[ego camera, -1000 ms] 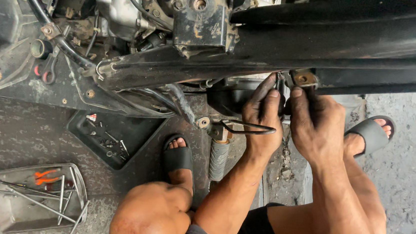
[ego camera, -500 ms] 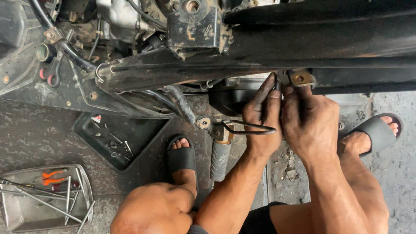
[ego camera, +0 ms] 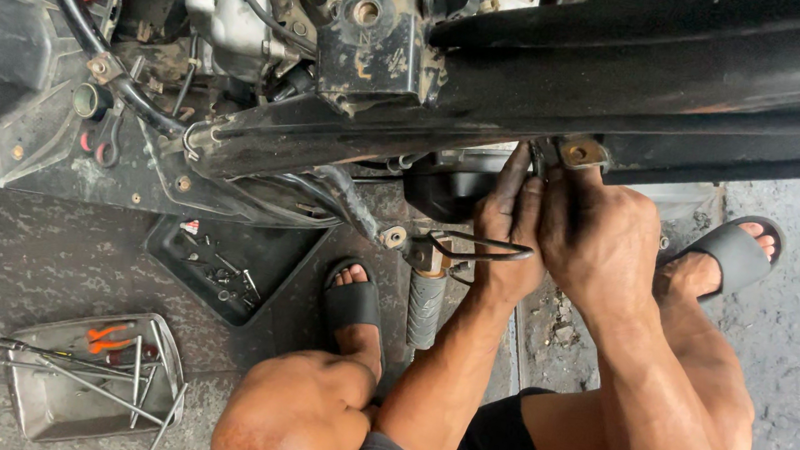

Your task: The person sits on the floor beside a motorcycle and works on a cable and small metal bracket under the body panel, threading and positioning the cable and fitting the bracket to the mount by hand, repeatedly adjusting the parts against the frame.

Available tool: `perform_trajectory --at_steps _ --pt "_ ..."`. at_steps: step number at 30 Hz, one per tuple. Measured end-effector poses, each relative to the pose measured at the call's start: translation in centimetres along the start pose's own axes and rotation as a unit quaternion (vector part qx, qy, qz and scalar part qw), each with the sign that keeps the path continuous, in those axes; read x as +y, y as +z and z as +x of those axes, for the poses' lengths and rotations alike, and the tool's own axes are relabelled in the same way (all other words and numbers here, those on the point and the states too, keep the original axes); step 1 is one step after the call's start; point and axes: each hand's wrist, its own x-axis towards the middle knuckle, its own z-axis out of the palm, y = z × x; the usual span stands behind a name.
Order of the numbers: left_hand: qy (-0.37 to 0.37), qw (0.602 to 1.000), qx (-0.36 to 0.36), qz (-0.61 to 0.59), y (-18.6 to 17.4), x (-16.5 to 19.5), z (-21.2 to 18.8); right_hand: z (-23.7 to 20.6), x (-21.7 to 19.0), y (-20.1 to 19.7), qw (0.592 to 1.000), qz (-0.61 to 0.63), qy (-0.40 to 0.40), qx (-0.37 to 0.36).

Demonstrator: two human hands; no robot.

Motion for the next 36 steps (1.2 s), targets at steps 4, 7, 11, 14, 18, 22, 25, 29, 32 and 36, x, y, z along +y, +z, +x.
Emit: perform_trajectory --at_steps 4,7,11,14,18,22,25,29,32,36 --pt "0.049 0.998 0.023 0.01 0.6 0.0 -1.4 -0.3 0.6 -1.6 0.98 0.162 0.117 -0.025" --pt "-0.06 0.989 0.037 -0.132 1.4 -0.3 -3.0 -0.6 1.2 -2.8 0.948 0.239 0.205 -0.045" --pt "-0.112 0.981 0.051 -0.147 1.4 -1.0 -4.9 -1.0 1.9 -3.0 0.911 0.309 0.266 -0.066" --pt "-0.112 0.98 0.051 -0.156 0.6 -1.9 -5.3 -1.5 2.2 -2.6 0.912 0.314 0.247 -0.093" --pt "-0.16 0.966 0.049 -0.194 -0.6 -3.3 -5.6 -2.4 1.8 -1.7 0.933 0.278 0.202 -0.108" --pt "-0.136 0.96 0.044 -0.241 -1.3 -5.5 -5.8 -2.9 1.2 0.3 0.947 0.242 0.192 -0.091" --pt "-0.134 0.962 0.054 -0.234 -1.5 -7.5 -6.1 -2.7 1.0 2.0 0.962 0.225 0.142 -0.052" --pt "-0.127 0.977 0.095 -0.144 -1.6 -9.0 -6.5 -2.1 1.0 2.9 0.969 0.223 0.106 -0.029" --pt "-0.161 0.957 0.109 -0.214 -1.7 -9.2 -6.5 -1.9 0.6 3.0 0.973 0.21 0.09 -0.027" --pt "-0.108 0.975 0.101 -0.168 -1.8 -8.6 -6.4 -2.0 0.1 2.8 0.97 0.209 0.116 -0.046"
